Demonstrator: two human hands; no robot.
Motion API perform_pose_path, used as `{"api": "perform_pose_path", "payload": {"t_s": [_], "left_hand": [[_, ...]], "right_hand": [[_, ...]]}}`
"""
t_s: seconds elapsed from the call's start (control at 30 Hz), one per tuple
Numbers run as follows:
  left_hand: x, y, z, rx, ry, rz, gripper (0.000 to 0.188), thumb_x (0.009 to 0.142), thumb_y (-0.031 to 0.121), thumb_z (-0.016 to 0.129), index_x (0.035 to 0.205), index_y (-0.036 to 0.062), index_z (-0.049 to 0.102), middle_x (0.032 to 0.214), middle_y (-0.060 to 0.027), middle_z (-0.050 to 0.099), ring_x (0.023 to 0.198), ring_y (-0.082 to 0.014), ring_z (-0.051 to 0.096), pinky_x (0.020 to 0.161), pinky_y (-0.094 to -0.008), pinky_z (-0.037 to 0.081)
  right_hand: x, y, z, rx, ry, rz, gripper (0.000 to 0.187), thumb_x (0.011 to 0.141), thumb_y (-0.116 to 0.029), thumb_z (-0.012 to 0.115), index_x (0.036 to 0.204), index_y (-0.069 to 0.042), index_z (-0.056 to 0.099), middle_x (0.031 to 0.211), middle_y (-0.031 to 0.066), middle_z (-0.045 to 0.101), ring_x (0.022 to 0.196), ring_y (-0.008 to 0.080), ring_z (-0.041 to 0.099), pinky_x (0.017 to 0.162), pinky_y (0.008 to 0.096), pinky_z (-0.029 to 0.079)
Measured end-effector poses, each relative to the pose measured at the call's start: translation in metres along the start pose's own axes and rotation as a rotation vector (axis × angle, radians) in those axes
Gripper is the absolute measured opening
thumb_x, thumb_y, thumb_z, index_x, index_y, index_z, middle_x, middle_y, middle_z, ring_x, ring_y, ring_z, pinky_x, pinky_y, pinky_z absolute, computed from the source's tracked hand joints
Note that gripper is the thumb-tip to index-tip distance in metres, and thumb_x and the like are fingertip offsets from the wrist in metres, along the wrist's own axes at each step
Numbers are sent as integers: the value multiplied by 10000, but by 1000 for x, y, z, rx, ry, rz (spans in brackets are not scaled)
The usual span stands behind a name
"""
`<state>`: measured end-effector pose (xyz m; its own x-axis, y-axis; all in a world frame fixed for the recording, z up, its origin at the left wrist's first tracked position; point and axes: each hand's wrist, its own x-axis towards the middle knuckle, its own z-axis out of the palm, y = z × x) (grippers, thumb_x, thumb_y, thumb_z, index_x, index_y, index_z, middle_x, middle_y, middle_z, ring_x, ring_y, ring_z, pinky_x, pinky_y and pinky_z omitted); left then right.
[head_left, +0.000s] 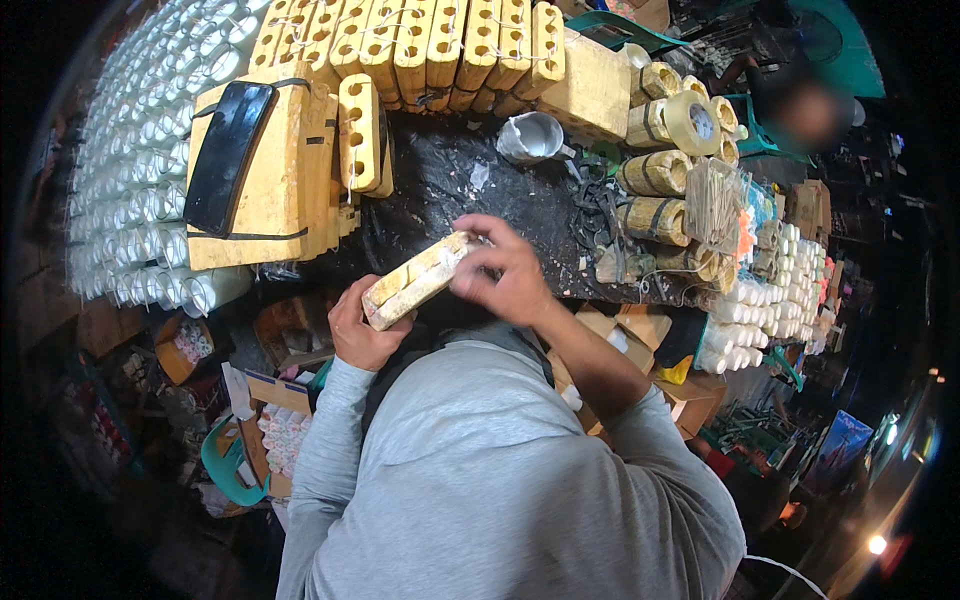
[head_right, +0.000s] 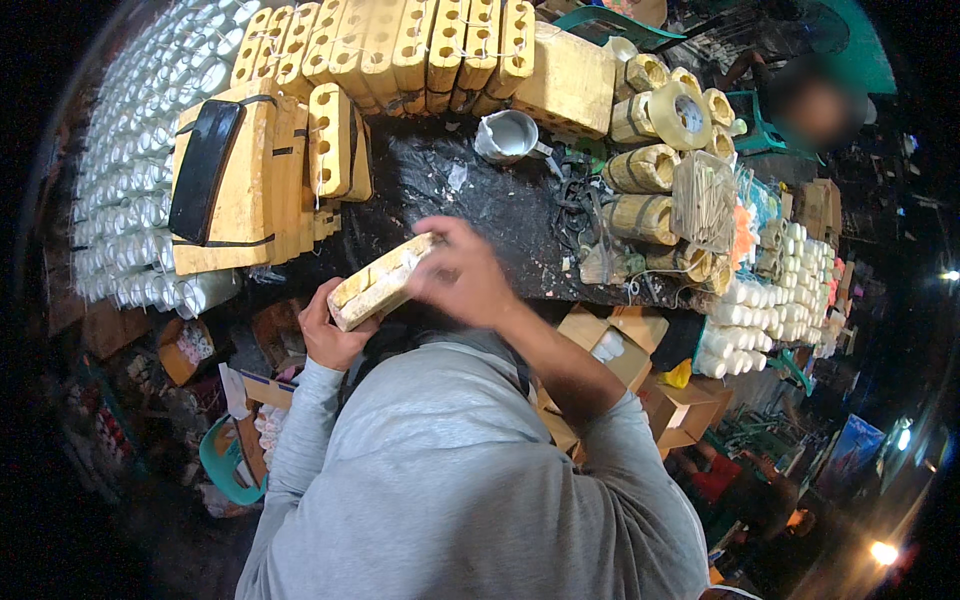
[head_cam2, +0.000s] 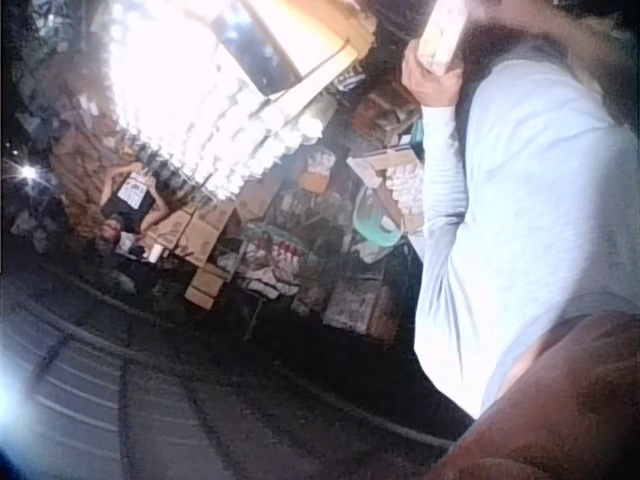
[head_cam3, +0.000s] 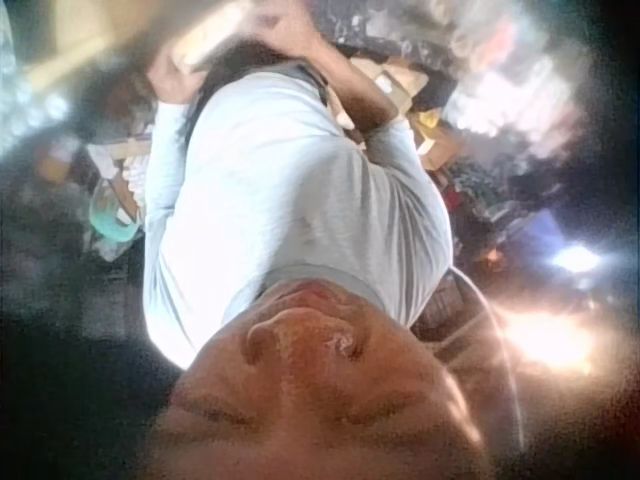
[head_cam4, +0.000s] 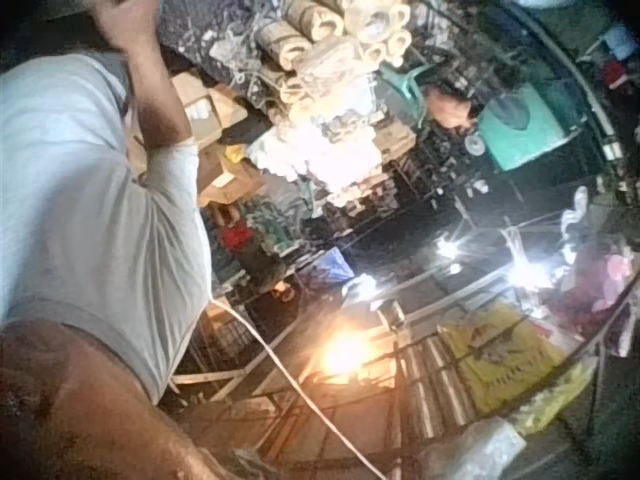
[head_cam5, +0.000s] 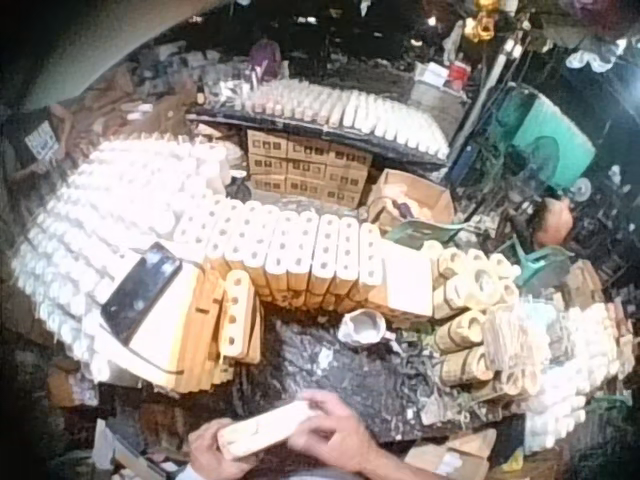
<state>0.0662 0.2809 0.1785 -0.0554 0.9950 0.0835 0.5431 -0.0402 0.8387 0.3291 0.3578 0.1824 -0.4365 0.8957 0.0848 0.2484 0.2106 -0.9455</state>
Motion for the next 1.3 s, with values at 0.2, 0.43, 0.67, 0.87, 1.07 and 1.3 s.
{"api": "perform_pose_path", "payload": {"t_s": [0.2,0.43,0.67,0.87,1.07,1.3], "left_hand": [[-5,-2,0,-14,28,-23,582,662,89,922,1172,-25,666,1026,-147,781,951,-211,770,857,-344,595],[-7,-3,1,-6,31,-21,599,650,103,930,1173,-23,667,1024,-149,781,949,-214,771,853,-344,596],[-8,2,3,-93,67,-83,540,656,128,918,1133,13,694,1005,-170,746,899,-346,742,831,-413,585],[-4,9,2,-81,78,-34,499,653,112,900,1101,23,699,961,-163,739,860,-356,727,802,-411,579],[4,17,5,-52,81,18,503,651,119,911,1090,21,685,942,-166,728,856,-375,722,777,-428,577],[4,12,6,-56,55,16,565,640,137,940,1123,9,677,985,-189,723,883,-396,724,781,-437,580]], "right_hand": [[57,122,-30,-556,-151,590,738,986,-583,637,1588,-193,465,1126,254,724,1075,416,708,971,475,550],[80,158,-35,-816,-367,525,809,971,-658,619,1659,-334,341,1147,272,739,1111,462,699,968,553,536],[70,175,-50,-598,-518,496,688,924,-583,741,1543,-345,559,1090,190,774,1044,367,734,926,492,549],[49,78,-70,439,-314,512,781,920,-425,812,1578,-122,522,1229,52,666,1115,240,649,957,371,525],[-1,-51,14,-513,-155,-180,763,867,-559,787,1479,-143,602,1451,199,509,1367,410,468,1139,545,381],[3,-39,33,-762,-21,-450,657,889,-605,712,1390,-183,665,1436,165,529,1339,401,499,1113,627,377]]}}
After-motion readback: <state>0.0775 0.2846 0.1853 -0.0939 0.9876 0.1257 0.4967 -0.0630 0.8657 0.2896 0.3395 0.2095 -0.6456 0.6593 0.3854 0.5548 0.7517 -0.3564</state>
